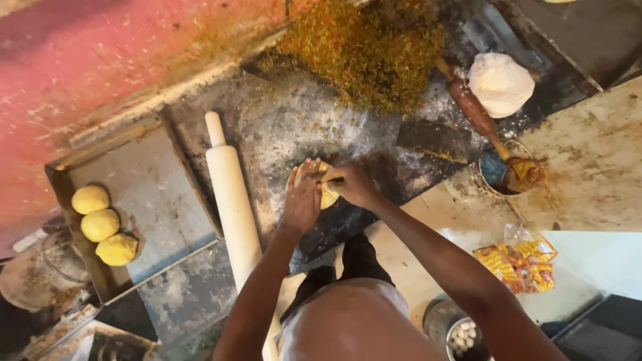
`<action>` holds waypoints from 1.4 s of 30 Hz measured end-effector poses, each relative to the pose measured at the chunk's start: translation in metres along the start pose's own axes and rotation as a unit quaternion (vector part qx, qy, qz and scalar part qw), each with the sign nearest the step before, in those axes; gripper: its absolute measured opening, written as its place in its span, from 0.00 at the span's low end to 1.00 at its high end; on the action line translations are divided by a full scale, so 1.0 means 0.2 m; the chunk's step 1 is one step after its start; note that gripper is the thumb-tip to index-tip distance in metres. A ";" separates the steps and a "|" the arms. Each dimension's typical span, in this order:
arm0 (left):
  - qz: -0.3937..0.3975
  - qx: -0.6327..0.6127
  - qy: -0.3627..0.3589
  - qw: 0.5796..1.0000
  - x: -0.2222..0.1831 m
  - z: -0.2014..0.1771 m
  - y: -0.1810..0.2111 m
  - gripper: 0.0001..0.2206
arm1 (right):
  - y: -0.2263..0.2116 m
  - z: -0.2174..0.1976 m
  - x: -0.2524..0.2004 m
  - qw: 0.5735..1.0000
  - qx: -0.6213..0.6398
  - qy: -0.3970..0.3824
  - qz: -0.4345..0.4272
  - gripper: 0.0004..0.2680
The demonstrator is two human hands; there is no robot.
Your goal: The person fills dough with a vegetable mixture, rolls the dough flat with a rolling pin, and rotates the dough on a floured surface.
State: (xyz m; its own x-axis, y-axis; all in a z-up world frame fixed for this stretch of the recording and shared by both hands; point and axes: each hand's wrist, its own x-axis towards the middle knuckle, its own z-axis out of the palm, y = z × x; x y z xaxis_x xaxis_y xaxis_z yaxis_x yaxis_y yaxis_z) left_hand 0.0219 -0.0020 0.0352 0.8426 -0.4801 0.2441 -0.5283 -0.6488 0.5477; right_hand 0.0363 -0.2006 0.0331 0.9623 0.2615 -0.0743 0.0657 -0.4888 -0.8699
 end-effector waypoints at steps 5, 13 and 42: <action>0.037 -0.163 -0.040 0.985 -0.07 -0.13 -0.12 0.26 | -0.11 -0.01 -0.14 0.979 -0.105 0.133 -0.117 0.20; -0.004 -0.082 0.023 0.996 -0.11 -0.01 -0.07 0.23 | -0.01 0.13 -0.03 0.996 -0.003 0.088 -0.008 0.09; -0.007 -0.123 0.008 0.992 -0.11 -0.08 -0.09 0.25 | -0.21 0.12 -0.11 0.964 -0.226 0.002 -0.136 0.16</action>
State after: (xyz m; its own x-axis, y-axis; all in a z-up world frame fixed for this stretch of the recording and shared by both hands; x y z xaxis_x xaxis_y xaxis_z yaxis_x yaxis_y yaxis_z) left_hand 0.0140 0.0305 0.0330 0.8523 -0.4617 0.2459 -0.4764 -0.4909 0.7294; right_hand 0.0058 -0.1654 0.0598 0.8941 0.4287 0.1299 0.4239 -0.7160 -0.5547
